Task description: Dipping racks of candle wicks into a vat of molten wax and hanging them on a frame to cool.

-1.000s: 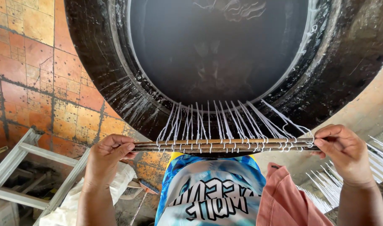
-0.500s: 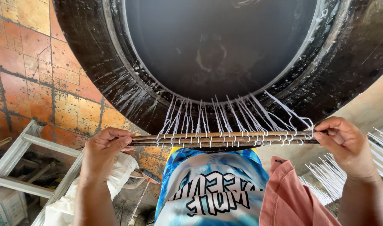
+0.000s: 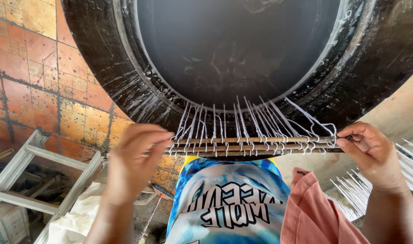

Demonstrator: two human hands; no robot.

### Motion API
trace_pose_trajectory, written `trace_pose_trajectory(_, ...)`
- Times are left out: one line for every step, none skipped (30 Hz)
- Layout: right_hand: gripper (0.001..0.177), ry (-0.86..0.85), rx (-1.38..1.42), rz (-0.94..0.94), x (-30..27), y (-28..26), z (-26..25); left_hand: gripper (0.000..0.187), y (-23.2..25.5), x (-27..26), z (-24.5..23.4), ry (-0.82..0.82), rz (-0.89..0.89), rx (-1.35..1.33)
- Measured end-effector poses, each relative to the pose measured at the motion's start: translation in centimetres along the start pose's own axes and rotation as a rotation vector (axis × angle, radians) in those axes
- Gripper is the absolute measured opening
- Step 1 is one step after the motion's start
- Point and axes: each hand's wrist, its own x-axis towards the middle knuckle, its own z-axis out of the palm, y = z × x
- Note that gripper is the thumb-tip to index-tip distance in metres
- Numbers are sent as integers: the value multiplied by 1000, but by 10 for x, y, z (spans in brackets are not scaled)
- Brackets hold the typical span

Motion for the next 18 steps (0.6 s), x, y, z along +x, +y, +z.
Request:
trace_pose_trajectory(17,1,1,0,0,0,1,14,1,3,11,0,2,0)
trace_pose_trajectory(15,13,7,1,0,0,3,16,3,6,21,-34,80,91)
trace_pose_trajectory(13,26,12,2,0,0,4,20,4,9,32,-69,160,181)
trace_pose_trajectory(13,28,12,3,0,-1,6,20,3,9,40,-70,162,181)
trace_pose_trajectory(12,36,9,-9,1,-3,7,24,2,10,48,-95,181,223)
trace_pose_trajectory(10,44,5,-20,1,-4,9,30,1,10,57,-120,200,266)
trace_pose_trajectory(10,47,4,-19,1,-8,10,30,-1,10,61,-120,203,264)
trace_pose_trajectory(10,57,-3,-28,1,-11,12,27,-2,9,66,-129,200,267)
trace_pose_trajectory(10,68,-10,-37,0,-14,13,23,-4,9,71,-138,198,271)
trace_pose_trajectory(10,73,-10,-37,-1,-11,15,23,-6,8,73,-138,203,270)
trace_pose_trajectory(11,86,0,-47,-1,-9,16,21,-9,8,75,-155,184,255)
trace_pose_trajectory(11,98,10,-57,-2,-7,18,19,-10,8,77,-172,165,241)
trace_pose_trajectory(11,106,11,-63,-3,-13,22,19,-11,8,77,-168,173,243)
trace_pose_trajectory(10,145,-29,-70,-4,-19,26,20,-11,8,77,-219,138,239)
trace_pose_trajectory(8,187,-67,-75,-7,-26,30,21,-11,8,76,-271,104,235)
trace_pose_trajectory(8,196,-66,-79,-9,-24,32,21,-12,8,77,-269,114,237)
trace_pose_trajectory(15,223,-29,-108,-11,-23,35,21,-13,8,78,-297,76,223)
trace_pose_trajectory(23,249,8,-138,-13,-21,37,22,-13,8,78,-326,39,209)
